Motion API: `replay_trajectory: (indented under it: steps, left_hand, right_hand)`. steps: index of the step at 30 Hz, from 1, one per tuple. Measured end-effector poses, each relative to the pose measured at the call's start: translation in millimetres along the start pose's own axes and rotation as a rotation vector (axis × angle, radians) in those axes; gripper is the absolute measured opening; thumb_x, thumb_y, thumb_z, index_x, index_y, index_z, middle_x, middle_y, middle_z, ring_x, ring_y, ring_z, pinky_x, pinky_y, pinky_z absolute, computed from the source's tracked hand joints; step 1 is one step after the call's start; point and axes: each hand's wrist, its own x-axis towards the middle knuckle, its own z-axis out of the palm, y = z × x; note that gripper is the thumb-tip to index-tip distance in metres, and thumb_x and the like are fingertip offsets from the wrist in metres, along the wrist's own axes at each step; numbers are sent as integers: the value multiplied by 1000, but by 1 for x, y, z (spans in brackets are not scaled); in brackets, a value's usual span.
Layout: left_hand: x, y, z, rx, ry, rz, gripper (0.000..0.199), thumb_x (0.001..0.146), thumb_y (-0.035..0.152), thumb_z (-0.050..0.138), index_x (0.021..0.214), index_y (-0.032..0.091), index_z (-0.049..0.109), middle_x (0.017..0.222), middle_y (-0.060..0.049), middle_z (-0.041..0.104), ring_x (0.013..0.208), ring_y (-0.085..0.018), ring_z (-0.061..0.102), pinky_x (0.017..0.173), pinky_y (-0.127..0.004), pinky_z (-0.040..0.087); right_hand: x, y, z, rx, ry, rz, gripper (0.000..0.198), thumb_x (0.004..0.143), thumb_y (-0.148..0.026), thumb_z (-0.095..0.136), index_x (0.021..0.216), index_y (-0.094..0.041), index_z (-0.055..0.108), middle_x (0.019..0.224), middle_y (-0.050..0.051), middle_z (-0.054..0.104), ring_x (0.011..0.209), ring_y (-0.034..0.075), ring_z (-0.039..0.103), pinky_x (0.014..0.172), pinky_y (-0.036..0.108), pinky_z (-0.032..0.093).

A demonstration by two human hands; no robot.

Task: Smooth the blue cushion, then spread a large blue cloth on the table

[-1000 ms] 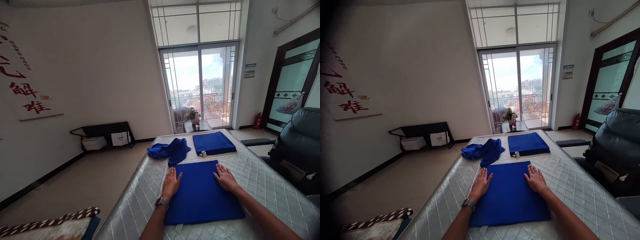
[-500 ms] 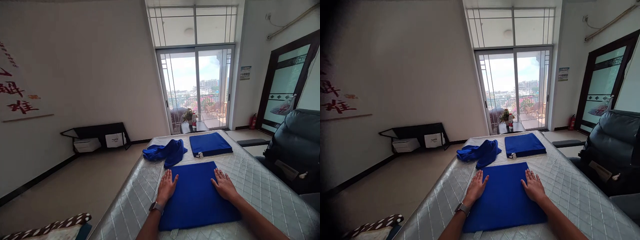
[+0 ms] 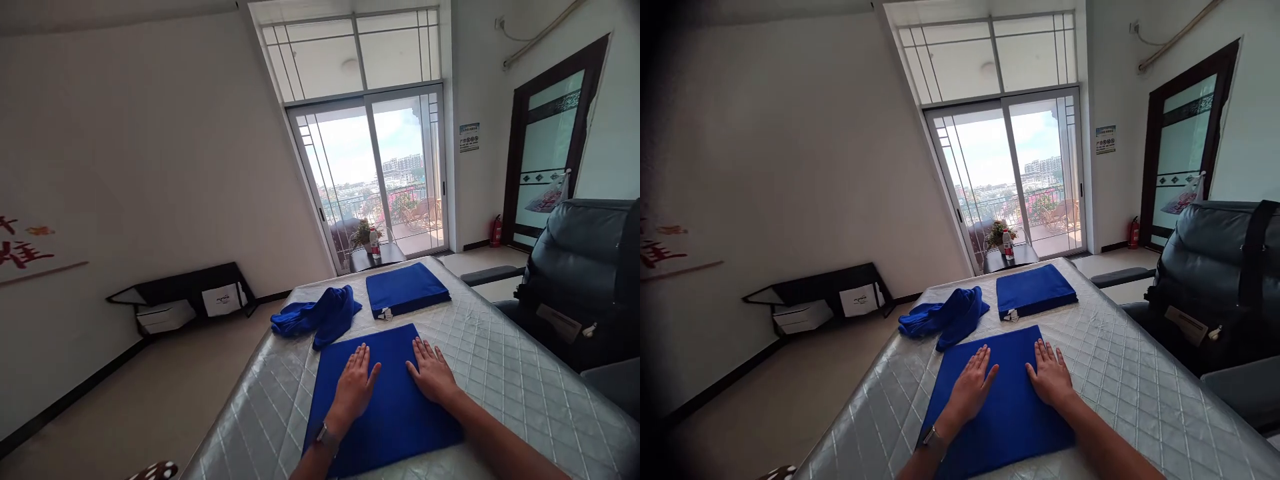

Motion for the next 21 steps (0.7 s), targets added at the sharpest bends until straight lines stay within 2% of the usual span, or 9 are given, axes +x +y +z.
replay_trajectory:
  steps: [2, 4, 6, 8, 16, 21]
  left_hand:
    - [14, 41, 6, -50, -33, 120, 63, 102, 52, 18, 149, 13, 34, 154, -13, 37, 143, -23, 30, 115, -44, 33]
    - [28, 74, 12, -92, -49, 162, 62, 102, 51, 17, 150, 14, 33, 154, -13, 36, 144, -24, 28, 116, -45, 32]
    - [40, 95, 18, -113, -59, 161, 61, 102, 49, 16, 150, 15, 31, 154, -14, 37, 145, -24, 27, 116, -47, 31]
    - [46, 103, 23, -124, -68, 134, 61, 102, 49, 15, 150, 15, 32, 153, -14, 38, 145, -24, 26, 117, -48, 29]
    - [34, 83, 20, -103, -127, 43, 70, 100, 54, 7, 151, 12, 30, 156, -11, 32, 147, -24, 20, 119, -44, 25]
    - [22, 51, 15, -42, -133, -14, 72, 99, 56, 7, 151, 11, 31, 156, -13, 33, 145, -25, 24, 118, -46, 27]
  right_hand:
    - [0, 1, 1, -7, 5, -6, 72, 96, -51, 17, 155, -10, 16, 161, 7, 12, 148, 21, 5, 120, 44, 0]
    - [-1, 2, 2, -31, 12, -26, 67, 95, -42, 21, 155, -11, 17, 161, 7, 12, 148, 22, 6, 119, 45, 2]
    - [-1, 3, 4, -55, 20, -47, 65, 93, -33, 24, 155, -13, 18, 161, 6, 12, 148, 23, 6, 119, 46, 4]
    - [-1, 4, 5, -64, 26, -55, 65, 92, -29, 26, 155, -14, 18, 161, 5, 13, 148, 23, 6, 119, 46, 5]
    - [1, 4, 3, -22, 21, -30, 69, 96, -46, 19, 154, -10, 18, 161, 7, 13, 148, 23, 6, 120, 46, 3]
    - [1, 4, 4, 2, 22, -15, 73, 95, -52, 18, 155, -10, 17, 161, 6, 12, 148, 22, 4, 120, 44, 1]
